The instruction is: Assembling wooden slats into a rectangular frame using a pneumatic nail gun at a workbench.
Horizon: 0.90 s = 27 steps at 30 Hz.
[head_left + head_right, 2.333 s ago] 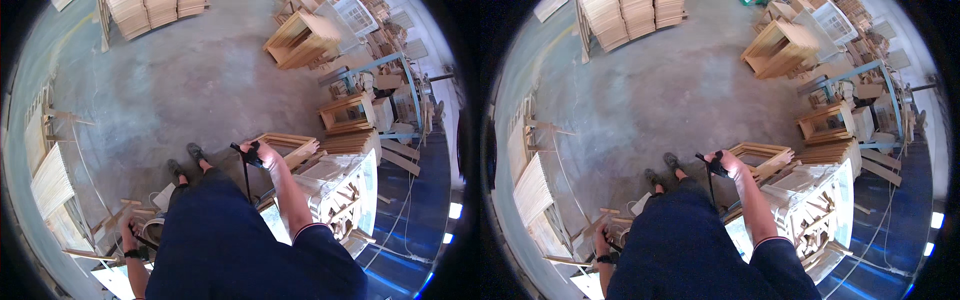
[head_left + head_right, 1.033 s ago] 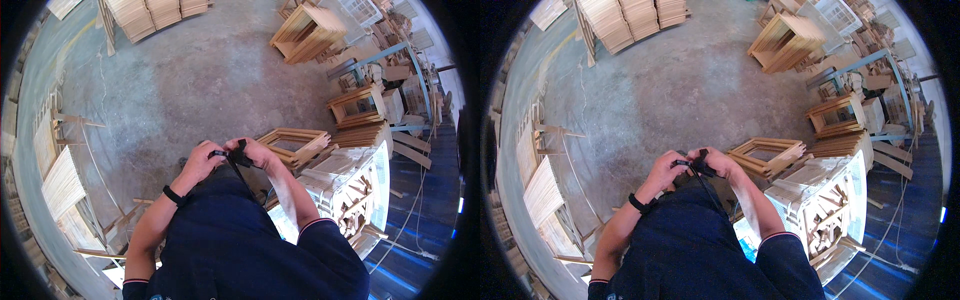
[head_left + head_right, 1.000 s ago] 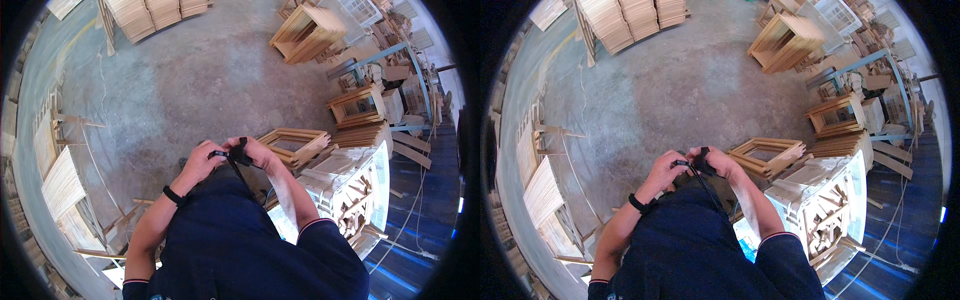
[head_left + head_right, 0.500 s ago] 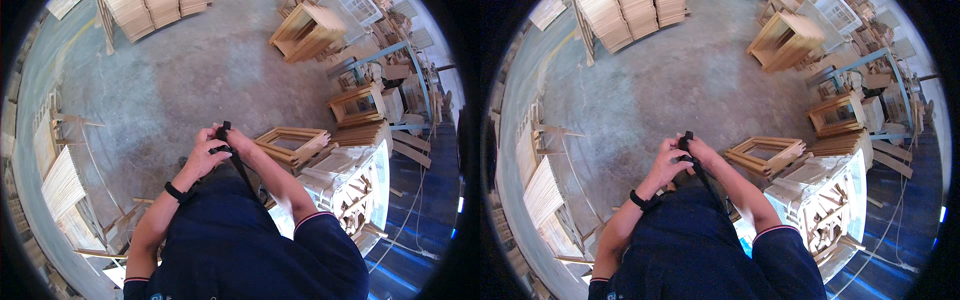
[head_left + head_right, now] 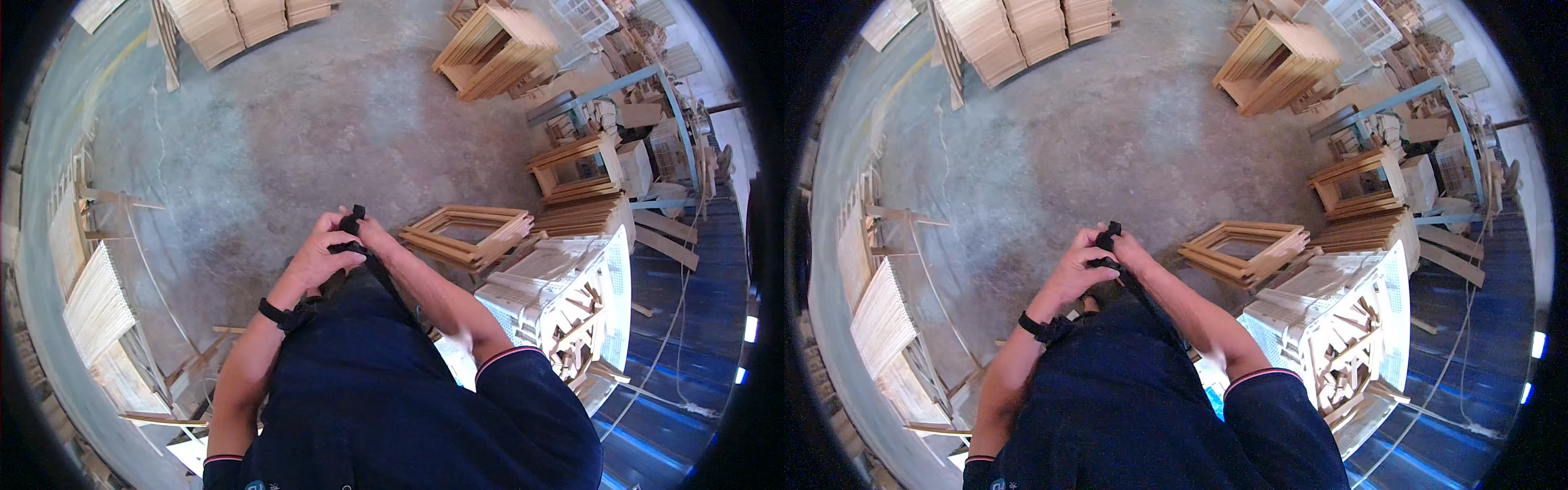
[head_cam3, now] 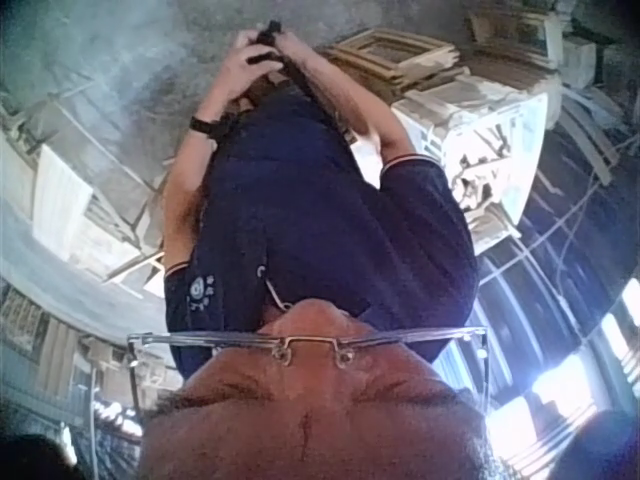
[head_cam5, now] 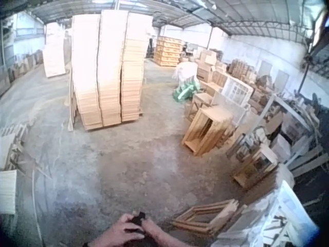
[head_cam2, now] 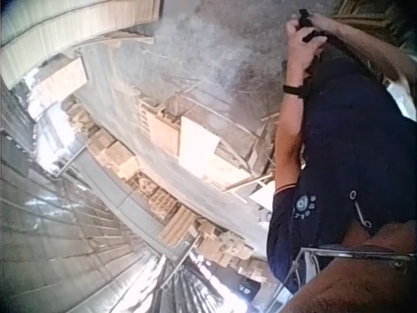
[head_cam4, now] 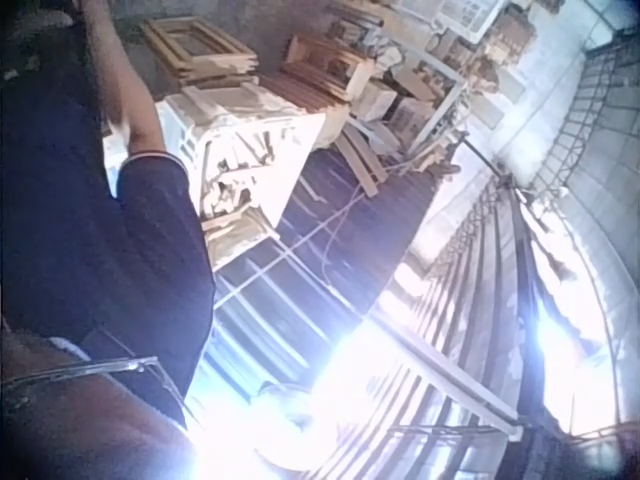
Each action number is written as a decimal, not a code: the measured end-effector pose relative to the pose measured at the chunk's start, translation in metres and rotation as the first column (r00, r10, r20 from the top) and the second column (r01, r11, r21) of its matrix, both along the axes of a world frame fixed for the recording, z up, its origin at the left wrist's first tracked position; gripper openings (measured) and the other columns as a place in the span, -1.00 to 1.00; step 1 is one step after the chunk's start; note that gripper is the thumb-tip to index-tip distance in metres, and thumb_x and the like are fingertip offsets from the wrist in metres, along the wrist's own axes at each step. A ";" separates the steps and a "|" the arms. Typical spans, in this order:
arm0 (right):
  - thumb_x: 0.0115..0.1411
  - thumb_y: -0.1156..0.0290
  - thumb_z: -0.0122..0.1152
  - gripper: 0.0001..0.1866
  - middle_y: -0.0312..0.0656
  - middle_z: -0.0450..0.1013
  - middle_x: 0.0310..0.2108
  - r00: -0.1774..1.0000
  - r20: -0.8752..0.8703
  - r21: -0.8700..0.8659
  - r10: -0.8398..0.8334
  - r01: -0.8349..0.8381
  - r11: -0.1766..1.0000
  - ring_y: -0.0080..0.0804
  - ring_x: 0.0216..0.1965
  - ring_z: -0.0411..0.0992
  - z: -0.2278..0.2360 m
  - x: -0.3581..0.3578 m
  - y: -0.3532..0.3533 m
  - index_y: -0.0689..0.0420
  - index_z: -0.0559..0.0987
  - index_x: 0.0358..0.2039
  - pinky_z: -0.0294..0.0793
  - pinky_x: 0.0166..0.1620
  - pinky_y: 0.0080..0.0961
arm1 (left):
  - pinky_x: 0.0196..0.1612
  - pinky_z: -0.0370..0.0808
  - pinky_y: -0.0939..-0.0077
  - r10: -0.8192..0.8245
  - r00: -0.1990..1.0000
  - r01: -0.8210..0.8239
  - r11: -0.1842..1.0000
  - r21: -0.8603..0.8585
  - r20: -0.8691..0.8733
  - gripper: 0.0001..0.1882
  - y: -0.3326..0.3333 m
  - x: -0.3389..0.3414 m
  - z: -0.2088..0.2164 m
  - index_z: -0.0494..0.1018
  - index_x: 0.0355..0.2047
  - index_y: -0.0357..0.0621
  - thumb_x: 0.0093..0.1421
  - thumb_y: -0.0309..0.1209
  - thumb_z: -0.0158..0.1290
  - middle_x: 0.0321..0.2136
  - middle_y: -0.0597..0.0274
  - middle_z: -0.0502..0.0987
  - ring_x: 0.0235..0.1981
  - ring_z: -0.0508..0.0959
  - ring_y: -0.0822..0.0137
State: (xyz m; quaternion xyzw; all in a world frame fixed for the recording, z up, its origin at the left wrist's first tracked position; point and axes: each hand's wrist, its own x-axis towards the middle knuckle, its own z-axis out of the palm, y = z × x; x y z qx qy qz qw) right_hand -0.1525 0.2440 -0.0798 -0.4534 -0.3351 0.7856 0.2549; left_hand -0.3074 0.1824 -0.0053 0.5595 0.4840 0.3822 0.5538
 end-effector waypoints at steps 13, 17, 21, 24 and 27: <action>0.31 -0.03 0.17 -0.50 -0.17 0.58 -0.38 0.511 0.620 -0.019 0.595 -0.749 0.663 -0.43 -0.31 0.54 0.133 0.086 -0.001 0.23 0.62 -0.12 0.53 -0.18 -0.41 | 0.19 0.33 0.27 0.049 0.974 -0.042 0.998 0.036 -0.220 -0.72 -0.008 -0.013 0.008 0.71 -0.28 0.00 -0.08 -0.38 0.42 -0.08 0.21 0.40 0.05 0.33 0.10; 0.41 0.04 0.08 -0.56 -0.23 0.53 -0.46 0.636 0.283 0.116 0.718 -0.766 0.633 -0.48 -0.37 0.53 0.114 0.078 -0.046 0.23 0.60 -0.20 0.51 -0.27 -0.46 | 0.19 0.32 0.26 0.023 0.976 -0.008 0.997 0.074 -0.214 -0.71 0.001 -0.006 0.013 0.71 -0.28 0.01 -0.08 -0.38 0.43 -0.07 0.22 0.40 0.04 0.33 0.11; 0.48 0.10 -0.02 -0.60 -0.34 0.42 -0.55 0.870 0.192 -0.040 0.455 -0.456 0.889 -0.58 -0.54 0.42 0.116 0.074 -0.058 0.18 0.57 -0.25 0.37 -0.47 -0.56 | 0.18 0.32 0.25 0.021 0.975 0.004 0.994 0.112 -0.221 -0.73 -0.001 -0.013 0.009 0.72 -0.29 0.03 -0.06 -0.40 0.42 -0.07 0.24 0.40 0.05 0.34 0.13; 0.49 0.08 -0.03 -0.60 -0.46 0.26 -0.61 0.978 0.142 -0.088 0.152 -0.140 0.986 -0.63 -0.61 0.26 0.112 0.089 -0.058 0.17 0.56 -0.24 0.23 -0.53 -0.58 | 0.17 0.32 0.27 0.024 0.980 -0.003 0.994 0.106 -0.197 -0.76 0.000 -0.028 0.017 0.72 -0.30 0.03 -0.04 -0.42 0.41 -0.09 0.26 0.41 0.05 0.34 0.15; 0.50 0.05 -0.06 -0.59 -0.53 0.10 -0.62 0.983 0.162 -0.092 0.089 -0.075 0.993 -0.69 -0.61 0.09 0.113 0.102 -0.049 0.15 0.55 -0.21 0.13 -0.55 -0.59 | 0.15 0.33 0.30 -0.030 0.981 0.042 0.997 0.059 -0.192 -0.79 -0.002 -0.050 0.036 0.72 -0.33 0.03 -0.03 -0.44 0.40 -0.11 0.27 0.41 0.05 0.37 0.18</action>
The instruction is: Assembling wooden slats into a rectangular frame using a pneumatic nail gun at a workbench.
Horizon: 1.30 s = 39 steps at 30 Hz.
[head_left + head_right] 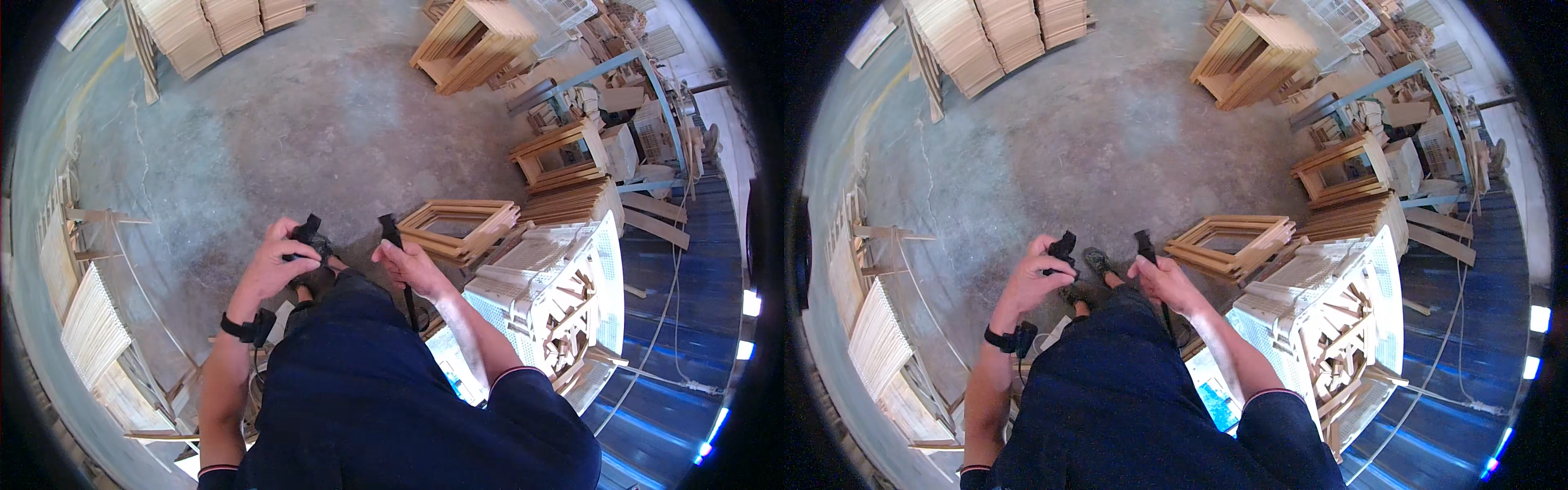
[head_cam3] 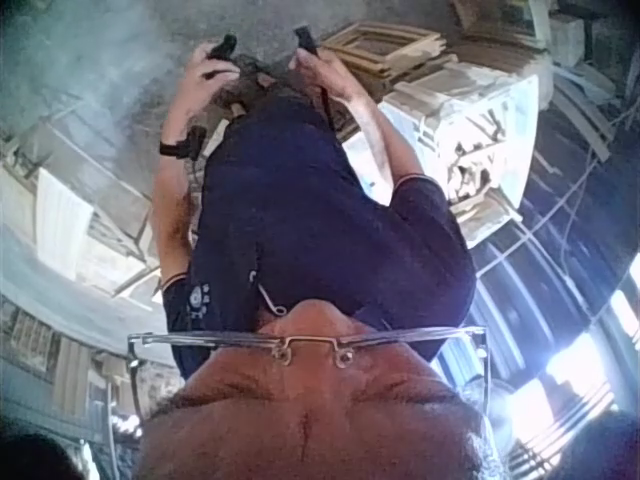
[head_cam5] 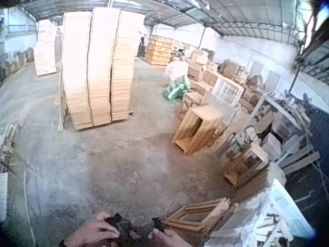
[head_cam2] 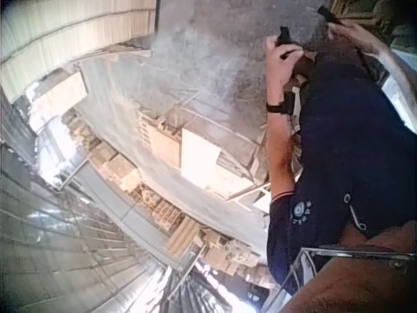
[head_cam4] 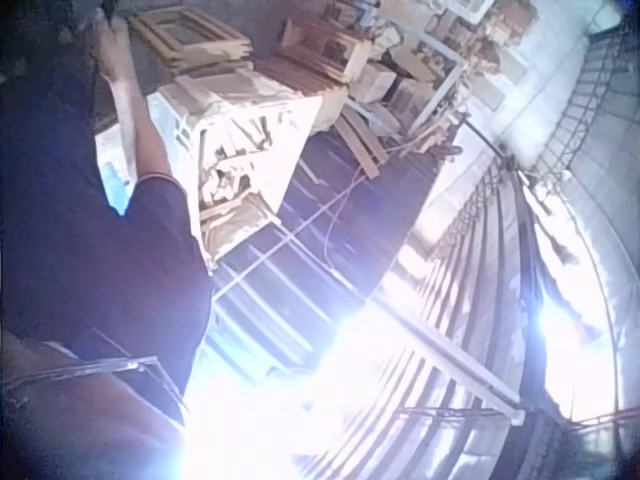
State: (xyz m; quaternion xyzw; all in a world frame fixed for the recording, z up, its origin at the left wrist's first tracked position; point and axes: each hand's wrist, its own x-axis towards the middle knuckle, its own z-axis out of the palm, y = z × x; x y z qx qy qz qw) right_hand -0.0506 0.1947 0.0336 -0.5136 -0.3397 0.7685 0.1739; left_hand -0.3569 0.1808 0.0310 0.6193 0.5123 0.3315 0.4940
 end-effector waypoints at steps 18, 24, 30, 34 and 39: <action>0.47 0.03 0.00 -0.61 -0.56 0.12 -0.61 0.995 0.063 0.028 0.076 -0.078 0.997 -0.74 -0.63 0.07 -0.015 -0.023 0.005 0.12 0.55 -0.17 0.03 -0.56 -0.65 | 0.04 0.43 0.38 -0.200 0.535 0.089 0.980 0.180 0.821 -0.86 -0.002 0.031 0.145 0.69 -0.48 -0.11 0.08 -0.66 0.30 -0.04 0.11 0.47 -0.03 0.50 0.20; 0.45 0.05 0.02 -0.67 -0.55 0.18 -0.59 0.928 -0.099 -0.008 0.359 -0.362 0.932 -0.73 -0.63 0.10 -0.004 -0.070 -0.012 0.06 0.53 -0.20 0.05 -0.57 -0.66 | -0.02 0.45 0.41 -0.041 0.919 -0.004 0.994 0.113 0.391 -0.80 0.023 0.004 0.066 0.52 -0.58 -0.13 0.06 -0.71 0.21 -0.21 0.23 0.48 -0.12 0.52 0.26; 0.49 0.15 -0.01 -0.60 -0.22 0.50 -0.29 0.583 0.284 0.536 0.761 -0.755 0.378 -0.41 -0.17 0.48 -0.040 -0.094 -0.033 0.21 0.55 0.07 0.47 -0.04 -0.43 | -0.03 0.44 0.47 0.005 0.959 -0.010 1.000 0.016 0.283 -0.91 0.024 0.012 -0.007 0.58 -0.43 -0.09 0.13 -0.59 0.20 -0.17 0.20 0.48 -0.12 0.53 0.30; 0.49 0.07 -0.05 -0.54 -0.06 0.57 -0.05 0.596 0.077 0.353 0.800 -0.766 0.537 -0.28 0.05 0.47 -0.023 -0.102 -0.035 0.18 0.57 0.08 0.35 0.20 -0.36 | 0.19 0.36 0.33 -0.013 0.987 0.036 0.989 -0.144 0.158 -0.89 0.006 0.010 -0.035 0.58 -0.37 -0.05 0.14 -0.59 0.18 -0.14 0.19 0.50 0.17 0.43 0.17; 0.49 0.20 0.01 -0.63 -0.20 0.52 -0.02 0.634 0.021 0.275 0.773 -0.747 0.606 -0.46 0.06 0.42 -0.028 -0.101 -0.037 0.20 0.57 0.06 0.35 0.20 -0.44 | 0.17 0.39 0.32 -0.121 0.986 0.138 0.979 -0.152 0.116 -0.91 -0.007 0.009 -0.065 0.58 -0.32 -0.09 0.18 -0.56 0.16 -0.12 0.22 0.52 0.11 0.47 0.17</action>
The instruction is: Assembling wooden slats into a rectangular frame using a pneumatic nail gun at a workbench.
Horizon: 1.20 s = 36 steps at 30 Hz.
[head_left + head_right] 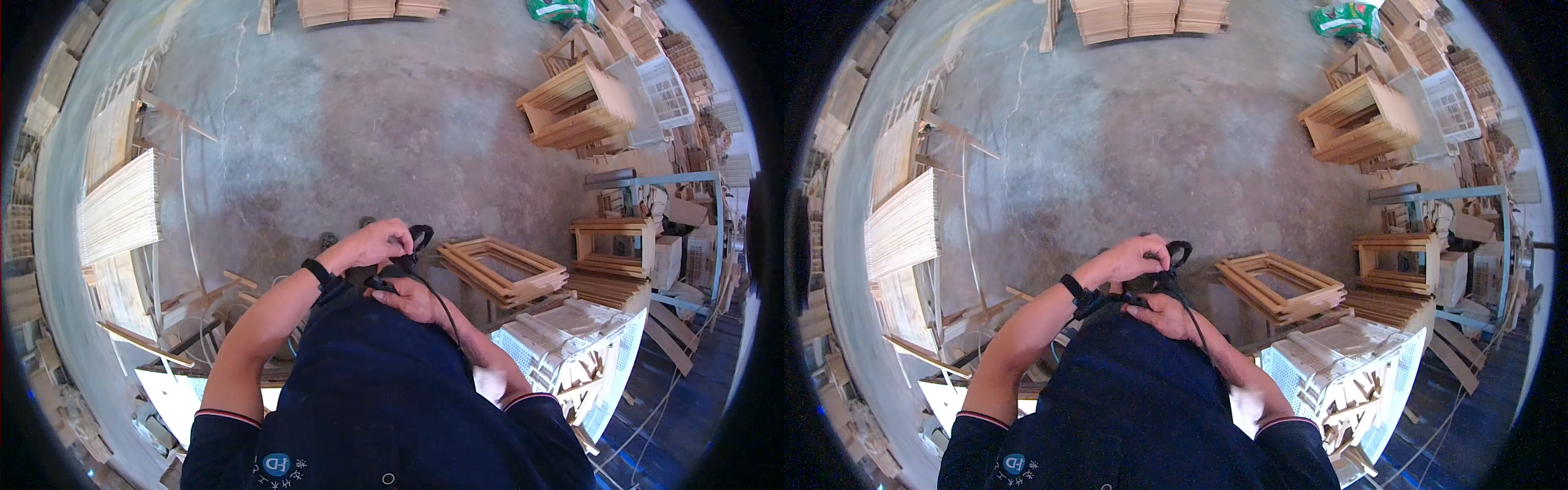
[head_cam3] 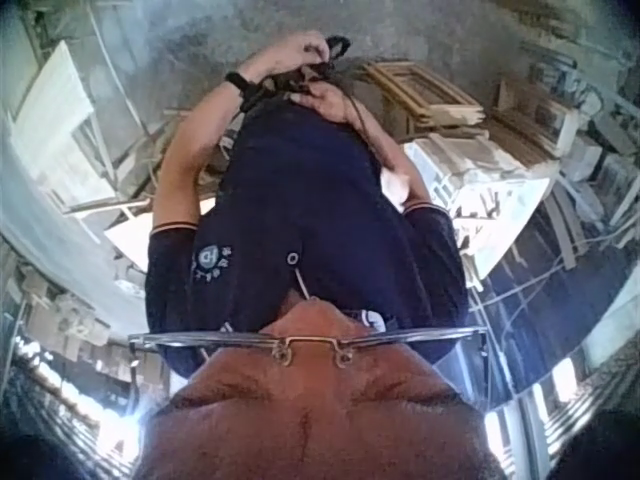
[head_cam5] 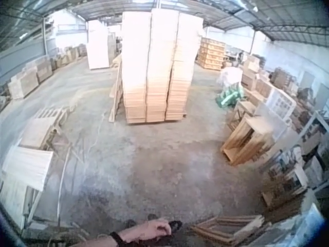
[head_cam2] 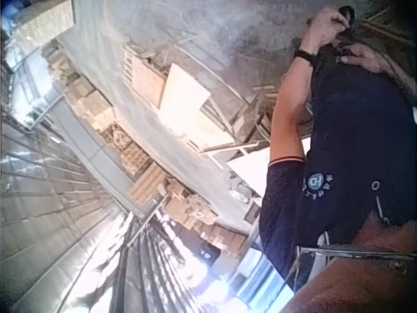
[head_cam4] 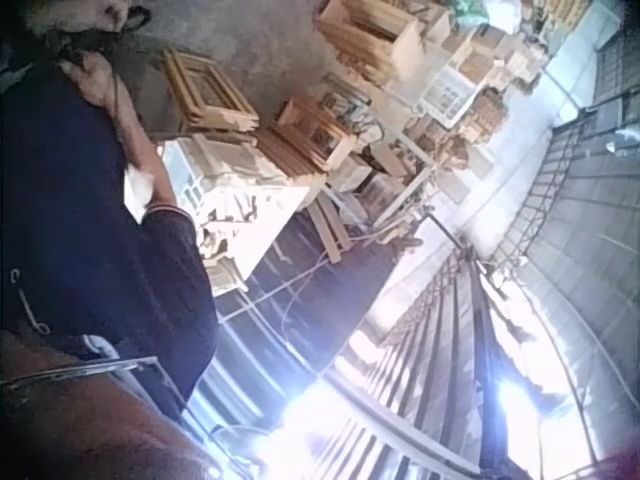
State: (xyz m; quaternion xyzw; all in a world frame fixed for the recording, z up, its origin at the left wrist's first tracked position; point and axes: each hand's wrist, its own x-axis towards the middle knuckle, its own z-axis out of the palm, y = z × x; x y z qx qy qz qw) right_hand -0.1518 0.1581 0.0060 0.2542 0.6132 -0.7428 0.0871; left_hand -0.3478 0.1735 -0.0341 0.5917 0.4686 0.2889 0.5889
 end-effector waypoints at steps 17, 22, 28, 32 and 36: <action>0.46 0.21 0.04 -0.73 -0.44 0.38 -0.35 0.973 -0.035 -0.146 -0.228 0.221 0.964 -0.68 -0.32 0.27 0.020 0.004 -0.002 0.12 0.58 -0.14 0.31 -0.19 -0.64 | -0.10 0.50 0.56 0.294 0.956 -0.284 0.909 -0.304 -0.011 -0.72 -0.065 -0.060 0.005 0.56 0.02 -0.18 0.35 -0.40 0.07 -0.24 0.34 0.61 -0.19 0.54 0.51; 0.38 0.35 0.17 -0.86 -0.48 0.39 -0.38 0.948 0.005 -0.121 -0.318 0.316 0.941 -0.70 -0.33 0.30 0.006 0.000 -0.003 0.15 0.56 -0.23 0.32 -0.21 -0.65 | -0.02 0.50 0.52 0.584 0.812 -0.547 0.754 -0.365 -0.011 -0.72 -0.076 -0.090 0.012 0.55 0.01 -0.19 0.39 -0.32 0.04 -0.15 0.31 0.60 -0.11 0.56 0.49; 0.28 0.39 0.31 -0.86 -0.44 0.42 -0.41 0.958 -0.009 -0.098 -0.288 0.286 0.953 -0.68 -0.33 0.33 -0.008 -0.016 -0.006 0.18 0.56 -0.29 0.34 -0.21 -0.64 | -0.05 0.51 0.50 0.756 0.649 -0.685 0.630 -0.365 0.087 -0.72 -0.036 -0.054 0.035 0.55 -0.01 -0.16 0.42 -0.29 0.00 -0.15 0.36 0.59 -0.14 0.58 0.46; 0.21 0.45 0.37 -0.72 -0.31 0.52 -0.37 0.916 -0.225 0.221 -0.333 0.381 0.898 -0.61 -0.34 0.39 0.008 -0.035 -0.014 0.16 0.62 -0.07 0.42 -0.20 -0.59 | -0.10 0.54 0.45 0.677 0.736 -0.663 0.725 -0.187 0.017 -0.71 0.000 -0.032 0.024 0.56 -0.07 -0.21 0.36 -0.27 0.05 -0.16 0.24 0.61 -0.16 0.61 0.38; 0.16 0.43 0.42 -0.62 -0.16 0.57 -0.32 0.909 -0.300 0.352 -0.290 0.388 0.852 -0.49 -0.39 0.47 0.014 -0.040 -0.016 0.13 0.60 0.00 0.48 -0.23 -0.52 | -0.11 0.54 0.18 0.621 0.619 -0.624 0.761 0.178 -0.480 -0.76 0.020 -0.015 -0.012 0.58 -0.22 -0.27 0.21 -0.36 0.08 -0.23 -0.14 0.62 -0.18 0.61 -0.11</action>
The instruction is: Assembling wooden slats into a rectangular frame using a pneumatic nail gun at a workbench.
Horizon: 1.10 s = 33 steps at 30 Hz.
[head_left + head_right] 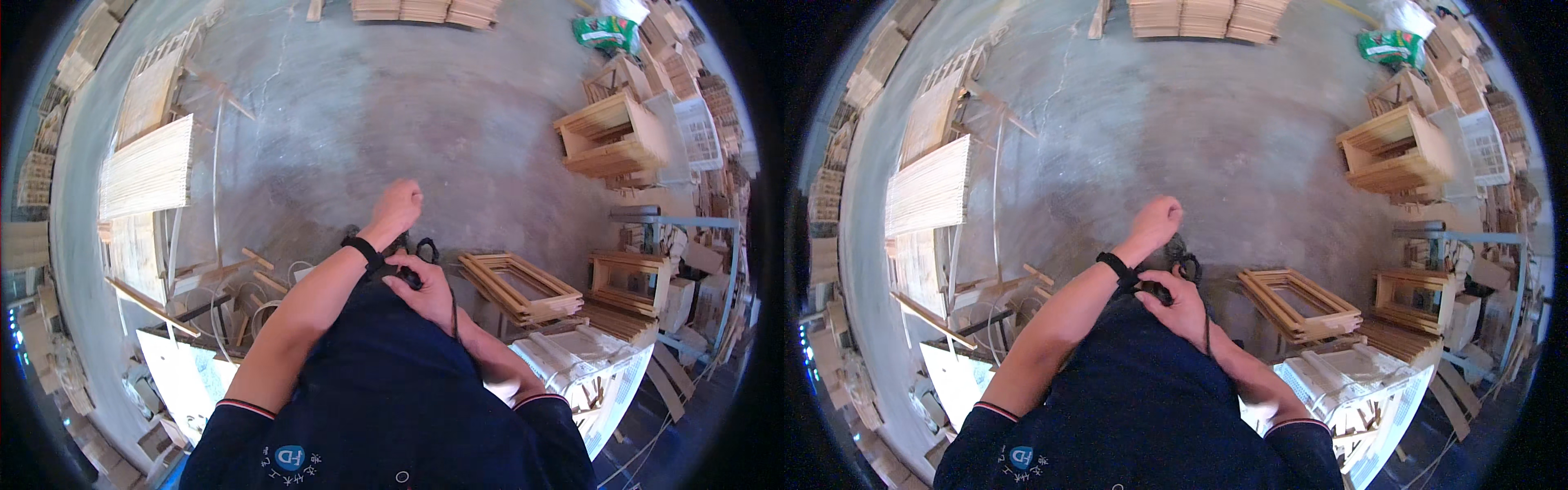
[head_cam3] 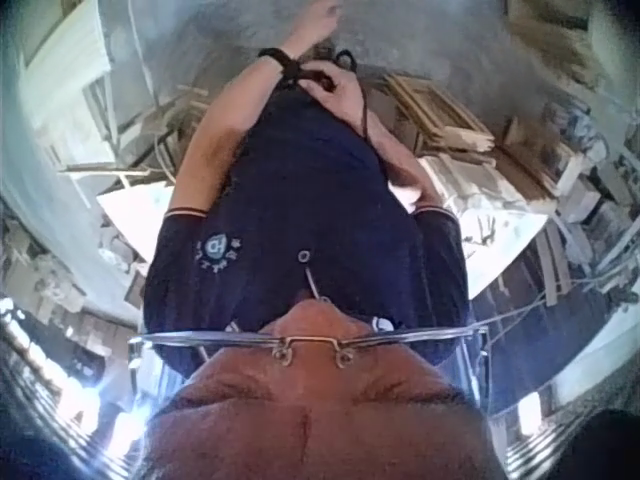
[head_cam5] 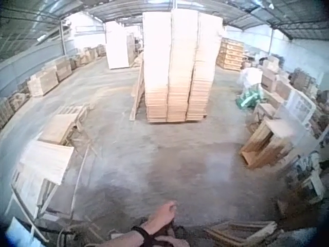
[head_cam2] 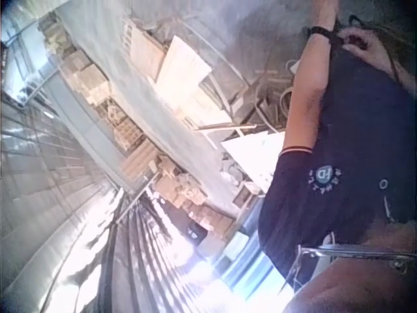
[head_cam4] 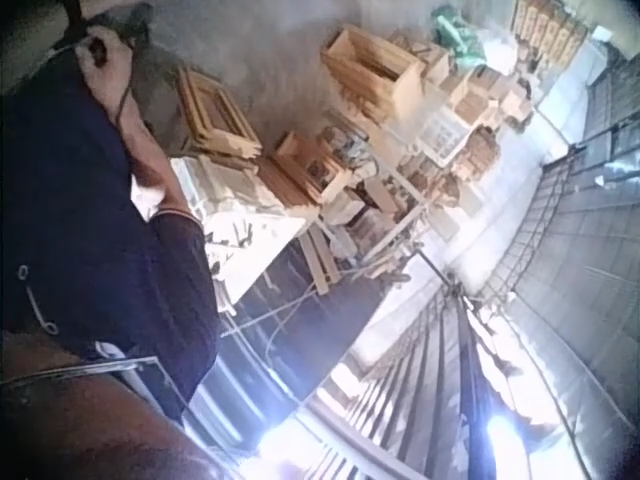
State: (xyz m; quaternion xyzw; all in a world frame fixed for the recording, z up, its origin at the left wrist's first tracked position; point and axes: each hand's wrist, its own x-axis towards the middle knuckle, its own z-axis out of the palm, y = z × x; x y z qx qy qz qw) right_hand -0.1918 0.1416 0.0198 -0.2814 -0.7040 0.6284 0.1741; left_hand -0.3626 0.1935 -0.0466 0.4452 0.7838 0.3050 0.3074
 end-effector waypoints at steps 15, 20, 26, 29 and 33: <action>0.10 0.26 0.48 -0.65 -0.06 0.58 -0.42 0.978 0.176 0.198 -0.110 0.074 0.977 -0.36 -0.42 0.55 -0.018 -0.001 -0.001 0.24 0.61 -0.23 0.53 -0.29 -0.39 | -0.01 0.57 0.01 -0.152 0.980 0.077 0.884 -0.461 -0.128 -0.71 -0.015 0.024 -0.029 0.58 -0.12 -0.19 0.15 -0.38 0.11 -0.11 -0.20 0.62 -0.05 0.62 -0.16; 0.10 0.28 0.44 -0.71 -0.18 0.55 -0.50 0.947 0.222 0.063 -0.232 0.224 0.973 -0.51 -0.43 0.49 -0.005 -0.003 0.003 0.24 0.60 -0.32 0.50 -0.30 -0.48 | -0.09 0.55 0.02 -0.314 0.949 0.272 0.864 -0.424 -0.031 -0.73 -0.051 0.022 -0.076 0.59 -0.23 -0.23 0.11 -0.35 0.12 -0.24 -0.17 0.64 -0.14 0.63 -0.19; 0.08 0.22 0.48 -0.69 -0.23 0.52 -0.54 0.950 0.203 -0.058 -0.235 0.252 0.966 -0.55 -0.48 0.44 -0.034 0.008 -0.003 0.20 0.61 -0.40 0.43 -0.37 -0.50 | -0.13 0.50 0.28 -0.423 0.811 0.506 0.854 -0.122 0.404 -0.70 -0.077 0.022 -0.072 0.61 -0.25 -0.18 0.10 -0.25 0.16 -0.33 0.06 0.64 -0.24 0.63 0.13; 0.09 0.22 0.48 -0.69 -0.31 0.47 -0.55 0.959 0.228 -0.163 -0.166 0.206 0.965 -0.59 -0.48 0.38 -0.022 0.005 -0.001 0.19 0.59 -0.43 0.41 -0.34 -0.56 | -0.14 0.49 0.29 -0.200 0.602 0.445 0.888 -0.116 0.773 -0.72 -0.082 0.018 -0.059 0.63 -0.27 -0.16 0.12 -0.25 0.13 -0.34 0.05 0.67 -0.23 0.66 0.09; 0.10 0.23 0.48 -0.69 -0.36 0.43 -0.56 0.958 0.255 -0.196 -0.131 0.184 0.963 -0.63 -0.47 0.33 -0.019 0.006 -0.004 0.20 0.57 -0.44 0.37 -0.31 -0.60 | -0.12 0.50 0.22 -0.433 0.719 0.594 0.789 -0.157 0.544 -0.67 -0.083 0.005 -0.008 0.62 -0.25 -0.23 0.14 -0.23 0.11 -0.32 0.00 0.67 -0.20 0.66 0.02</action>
